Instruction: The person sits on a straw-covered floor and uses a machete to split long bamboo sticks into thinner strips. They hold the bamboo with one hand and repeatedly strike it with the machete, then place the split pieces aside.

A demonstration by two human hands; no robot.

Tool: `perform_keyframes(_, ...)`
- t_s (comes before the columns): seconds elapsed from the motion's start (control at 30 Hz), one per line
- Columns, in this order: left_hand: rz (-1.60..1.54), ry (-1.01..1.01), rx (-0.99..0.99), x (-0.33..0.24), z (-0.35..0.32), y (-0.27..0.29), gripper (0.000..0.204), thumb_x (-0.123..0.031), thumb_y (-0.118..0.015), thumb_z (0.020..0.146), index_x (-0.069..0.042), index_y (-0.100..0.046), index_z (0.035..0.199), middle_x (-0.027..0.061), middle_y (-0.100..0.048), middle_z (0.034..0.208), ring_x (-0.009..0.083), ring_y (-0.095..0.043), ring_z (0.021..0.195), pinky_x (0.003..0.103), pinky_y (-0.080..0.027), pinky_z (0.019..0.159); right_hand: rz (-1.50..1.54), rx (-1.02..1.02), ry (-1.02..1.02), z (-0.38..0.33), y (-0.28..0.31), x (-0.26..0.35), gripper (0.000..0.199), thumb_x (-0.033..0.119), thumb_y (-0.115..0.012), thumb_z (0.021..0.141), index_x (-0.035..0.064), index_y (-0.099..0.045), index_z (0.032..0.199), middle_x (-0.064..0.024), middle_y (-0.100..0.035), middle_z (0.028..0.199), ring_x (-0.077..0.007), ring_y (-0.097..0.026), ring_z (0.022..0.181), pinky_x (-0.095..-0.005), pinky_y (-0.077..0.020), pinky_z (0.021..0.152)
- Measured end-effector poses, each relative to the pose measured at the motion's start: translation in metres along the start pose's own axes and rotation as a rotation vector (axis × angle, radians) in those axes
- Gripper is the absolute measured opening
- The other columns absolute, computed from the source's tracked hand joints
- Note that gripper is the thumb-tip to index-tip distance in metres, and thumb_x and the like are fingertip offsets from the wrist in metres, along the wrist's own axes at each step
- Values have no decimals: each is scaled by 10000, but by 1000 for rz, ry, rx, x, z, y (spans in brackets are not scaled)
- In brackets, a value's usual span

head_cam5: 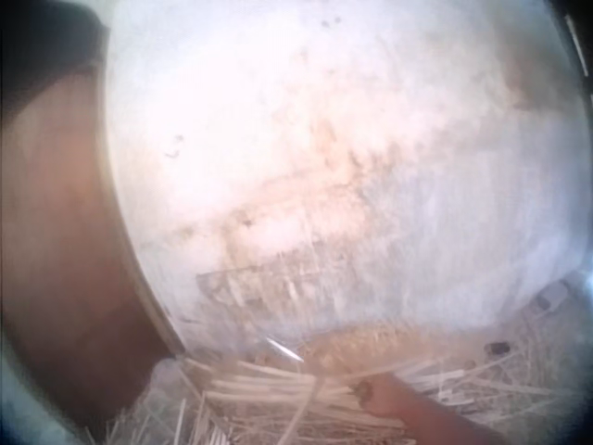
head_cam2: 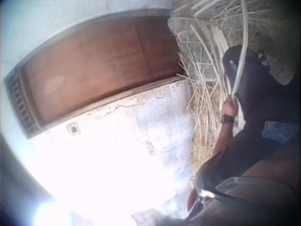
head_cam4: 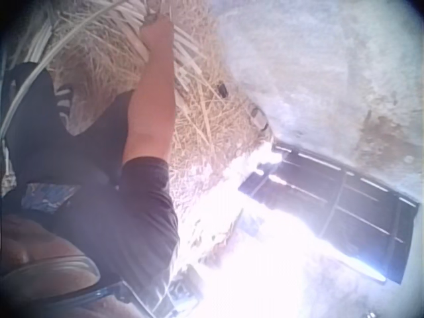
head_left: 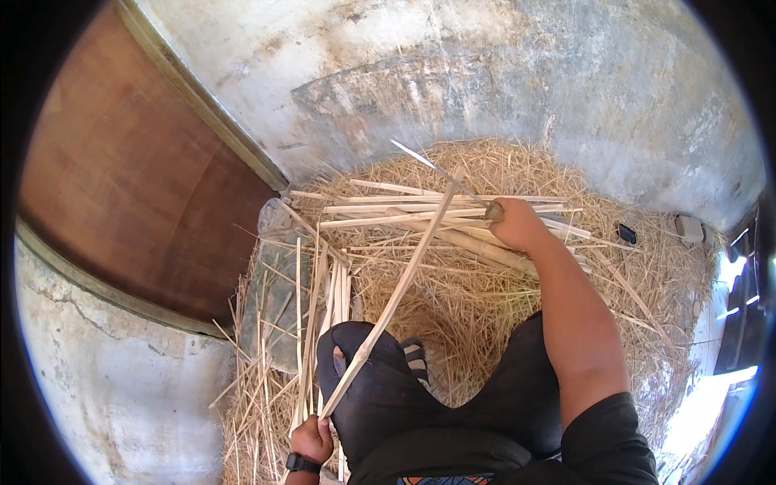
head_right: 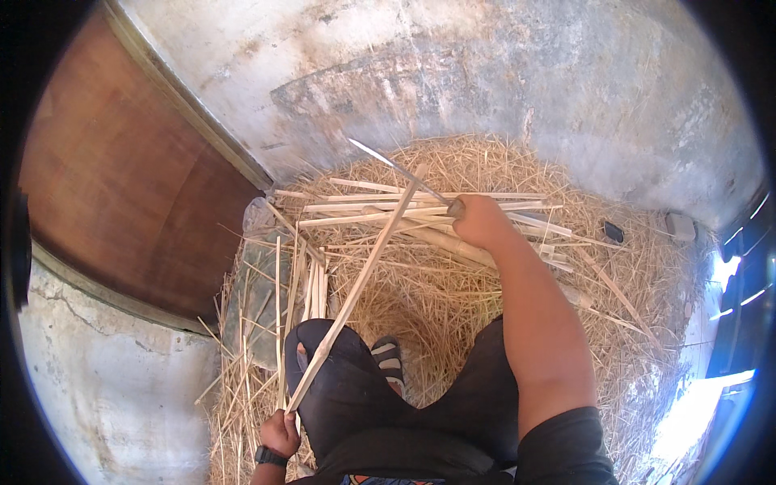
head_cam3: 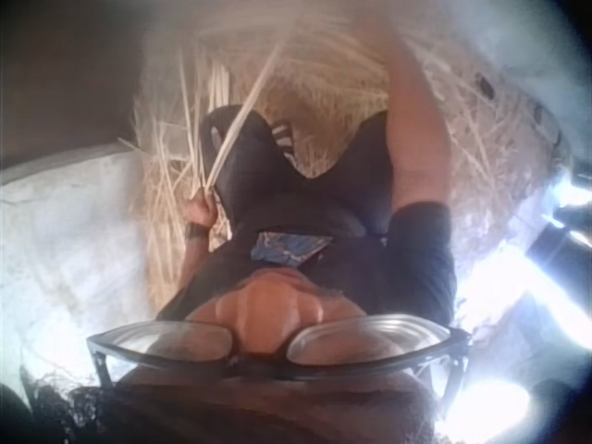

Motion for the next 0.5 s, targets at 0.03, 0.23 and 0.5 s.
perform_keyframes(0.03, -12, 6, -2, -1, -1, 3, 410, -319, -466, 1023, -18, -562, 761, 228, -552, 585, 465, -582, 553, 518, -442, 502, -18, 10, 18, -3, -3, 11, 247, 117, -640, 801, 120, -717, 1036, -165, -708, 871, -323, -690, 832, -451, -551, 789)
perform_keyframes(0.23, -55, 22, 11, -8, -1, 4, 435, -346, -446, 1033, -20, -548, 764, 226, -543, 581, 467, -575, 554, 510, -440, 506, -332, 323, 389, -47, -45, 97, 320, 146, -682, 798, 54, -686, 1105, -143, -710, 874, -334, -683, 791, -435, -553, 764)
perform_keyframes(0.5, 11, 24, -33, -2, 4, -5, 407, -333, -460, 1026, -23, -556, 780, 244, -570, 625, 474, -586, 591, 535, -440, 532, 32, 128, 27, -5, -14, 19, 306, 171, -699, 805, 69, -706, 1093, -173, -724, 965, -321, -695, 901, -454, -553, 820)
Point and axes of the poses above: each hand's wrist, its own z-axis towards the middle knuckle, its own y-axis out of the back of the hand, x = y × z, the point moved 9 cm from there along z, towards the middle knuckle
